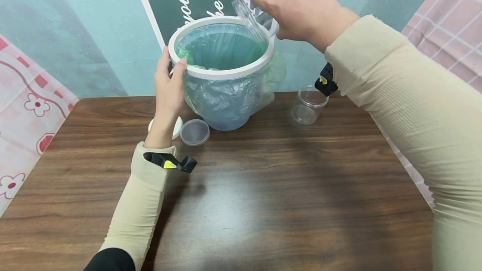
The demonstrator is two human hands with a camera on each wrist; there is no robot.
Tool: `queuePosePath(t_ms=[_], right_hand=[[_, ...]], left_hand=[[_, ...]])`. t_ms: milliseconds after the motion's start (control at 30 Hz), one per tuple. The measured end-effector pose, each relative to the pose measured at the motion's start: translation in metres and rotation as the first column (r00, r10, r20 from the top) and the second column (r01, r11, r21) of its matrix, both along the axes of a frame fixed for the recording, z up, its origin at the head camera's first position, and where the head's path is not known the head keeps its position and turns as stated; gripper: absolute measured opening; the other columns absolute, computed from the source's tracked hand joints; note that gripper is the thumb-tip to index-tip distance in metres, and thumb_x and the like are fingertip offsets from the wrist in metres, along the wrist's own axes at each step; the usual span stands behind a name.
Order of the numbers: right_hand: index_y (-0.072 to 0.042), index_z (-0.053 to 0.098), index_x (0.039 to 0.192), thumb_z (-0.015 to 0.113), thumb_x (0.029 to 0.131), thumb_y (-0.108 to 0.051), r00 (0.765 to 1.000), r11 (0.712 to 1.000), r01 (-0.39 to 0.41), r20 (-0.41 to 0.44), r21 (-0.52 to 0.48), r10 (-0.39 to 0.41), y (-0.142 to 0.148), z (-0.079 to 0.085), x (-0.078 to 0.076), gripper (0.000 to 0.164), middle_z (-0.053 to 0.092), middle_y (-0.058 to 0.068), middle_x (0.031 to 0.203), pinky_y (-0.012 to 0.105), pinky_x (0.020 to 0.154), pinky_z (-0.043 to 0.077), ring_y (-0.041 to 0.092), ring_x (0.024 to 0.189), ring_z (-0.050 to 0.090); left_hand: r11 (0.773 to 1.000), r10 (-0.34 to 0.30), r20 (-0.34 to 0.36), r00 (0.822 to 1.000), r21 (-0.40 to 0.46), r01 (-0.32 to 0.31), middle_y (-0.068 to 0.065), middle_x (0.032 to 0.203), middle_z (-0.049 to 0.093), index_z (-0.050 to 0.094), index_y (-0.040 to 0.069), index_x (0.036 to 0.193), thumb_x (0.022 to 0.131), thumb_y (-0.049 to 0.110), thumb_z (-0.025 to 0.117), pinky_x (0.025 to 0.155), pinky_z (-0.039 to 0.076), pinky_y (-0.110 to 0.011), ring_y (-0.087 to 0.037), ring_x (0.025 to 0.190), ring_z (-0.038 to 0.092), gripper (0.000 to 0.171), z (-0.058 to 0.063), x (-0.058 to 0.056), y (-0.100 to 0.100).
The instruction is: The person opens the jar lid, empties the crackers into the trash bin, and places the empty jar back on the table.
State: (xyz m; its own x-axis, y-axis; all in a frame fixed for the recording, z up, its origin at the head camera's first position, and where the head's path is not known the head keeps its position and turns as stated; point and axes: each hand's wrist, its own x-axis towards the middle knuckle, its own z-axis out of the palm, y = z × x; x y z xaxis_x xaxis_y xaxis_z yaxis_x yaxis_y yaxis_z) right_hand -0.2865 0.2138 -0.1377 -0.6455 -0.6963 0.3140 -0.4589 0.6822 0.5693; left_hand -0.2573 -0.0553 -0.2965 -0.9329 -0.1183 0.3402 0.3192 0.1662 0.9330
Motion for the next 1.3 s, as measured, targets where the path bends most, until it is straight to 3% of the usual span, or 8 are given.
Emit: queuePosePath(t_ms=[300, 467, 600, 700, 833, 1033, 1133, 1300], right_hand=[[-0.018, 0.035, 0.156, 0.095, 0.058, -0.013, 1.0, 0.98, -0.013, 0.023, -0.199, 0.018, 0.017, 0.002, 0.003, 0.115, 0.044, 0.021, 0.154, 0.071, 0.103, 0.037, 0.046, 0.133, 0.043], [-0.023, 0.031, 0.159, 0.096, 0.057, -0.017, 0.999, 0.941, 0.004, 0.034, -0.339, 0.008, 0.036, -0.003, 0.007, 0.121, 0.042, 0.016, 0.158, 0.066, 0.112, 0.033, 0.046, 0.137, 0.043], [-0.02, 0.034, 0.157, 0.096, 0.056, -0.017, 0.996, 0.882, 0.063, 0.091, -0.467, -0.022, 0.053, -0.01, 0.014, 0.118, 0.042, 0.014, 0.158, 0.061, 0.116, 0.033, 0.044, 0.141, 0.041], [-0.019, 0.034, 0.156, 0.094, 0.058, -0.019, 0.982, 0.803, 0.168, 0.17, -0.572, -0.085, 0.068, -0.019, 0.023, 0.115, 0.04, 0.014, 0.159, 0.062, 0.117, 0.031, 0.041, 0.146, 0.035], [-0.016, 0.031, 0.157, 0.09, 0.062, -0.021, 0.948, 0.673, 0.31, 0.268, -0.672, -0.17, 0.087, -0.036, 0.032, 0.112, 0.039, 0.017, 0.158, 0.06, 0.121, 0.026, 0.038, 0.148, 0.032], [-0.025, 0.031, 0.156, 0.093, 0.062, -0.017, 0.931, 0.454, 0.365, 0.33, -0.813, -0.158, 0.112, -0.065, 0.038, 0.112, 0.04, 0.007, 0.157, 0.038, 0.124, 0.024, 0.026, 0.144, 0.036], [-0.029, 0.028, 0.155, 0.093, 0.064, -0.019, 0.905, 0.333, 0.426, 0.396, -0.841, -0.159, 0.125, -0.076, 0.042, 0.112, 0.036, -0.001, 0.159, 0.031, 0.125, 0.022, 0.018, 0.147, 0.034], [-0.028, 0.028, 0.153, 0.091, 0.069, -0.024, 0.863, 0.198, 0.502, 0.473, -0.842, -0.177, 0.149, -0.1, 0.051, 0.105, 0.037, -0.008, 0.158, 0.025, 0.122, 0.024, 0.013, 0.144, 0.038]], left_hand=[[1.0, 0.016, -0.006, 1.0, -0.009, -0.016, -0.006, 0.168, 0.023, 0.02, 0.009, 0.161, 0.1, 0.032, 0.055, 0.121, 0.028, -0.023, -0.007, 0.152, 0.025, 0.074, -0.001, 0.001, -0.002], [1.0, 0.023, 0.004, 1.0, -0.02, -0.023, -0.006, 0.168, 0.023, 0.02, 0.01, 0.162, 0.1, 0.034, 0.055, 0.122, 0.025, -0.022, -0.007, 0.153, 0.023, 0.075, -0.001, 0.002, -0.002], [0.999, 0.032, 0.011, 0.999, -0.032, -0.032, -0.005, 0.168, 0.024, 0.02, 0.011, 0.162, 0.1, 0.037, 0.054, 0.123, 0.025, -0.023, -0.006, 0.154, 0.022, 0.075, -0.001, 0.003, -0.001], [0.999, 0.032, 0.01, 0.999, -0.039, -0.032, -0.004, 0.168, 0.024, 0.021, 0.012, 0.162, 0.1, 0.039, 0.053, 0.123, 0.024, -0.023, -0.006, 0.154, 0.02, 0.075, -0.001, 0.003, 0.001], [0.999, 0.026, 0.011, 1.0, -0.042, -0.026, -0.003, 0.168, 0.023, 0.021, 0.013, 0.162, 0.1, 0.041, 0.053, 0.124, 0.023, -0.024, -0.007, 0.155, 0.019, 0.075, -0.002, 0.002, 0.004], [0.999, 0.024, 0.022, 0.999, -0.036, -0.023, -0.001, 0.169, 0.022, 0.02, 0.014, 0.162, 0.1, 0.042, 0.053, 0.124, 0.022, -0.024, -0.006, 0.155, 0.018, 0.075, -0.002, 0.001, 0.005], [0.999, 0.027, 0.022, 0.999, -0.04, -0.026, -0.001, 0.169, 0.022, 0.021, 0.015, 0.162, 0.1, 0.042, 0.053, 0.124, 0.022, -0.024, -0.005, 0.155, 0.019, 0.075, -0.002, 0.0, 0.005], [0.999, 0.014, 0.021, 1.0, -0.035, -0.013, -0.003, 0.169, 0.023, 0.021, 0.014, 0.162, 0.1, 0.042, 0.053, 0.124, 0.025, -0.025, -0.006, 0.154, 0.021, 0.076, -0.005, 0.0, 0.006]])
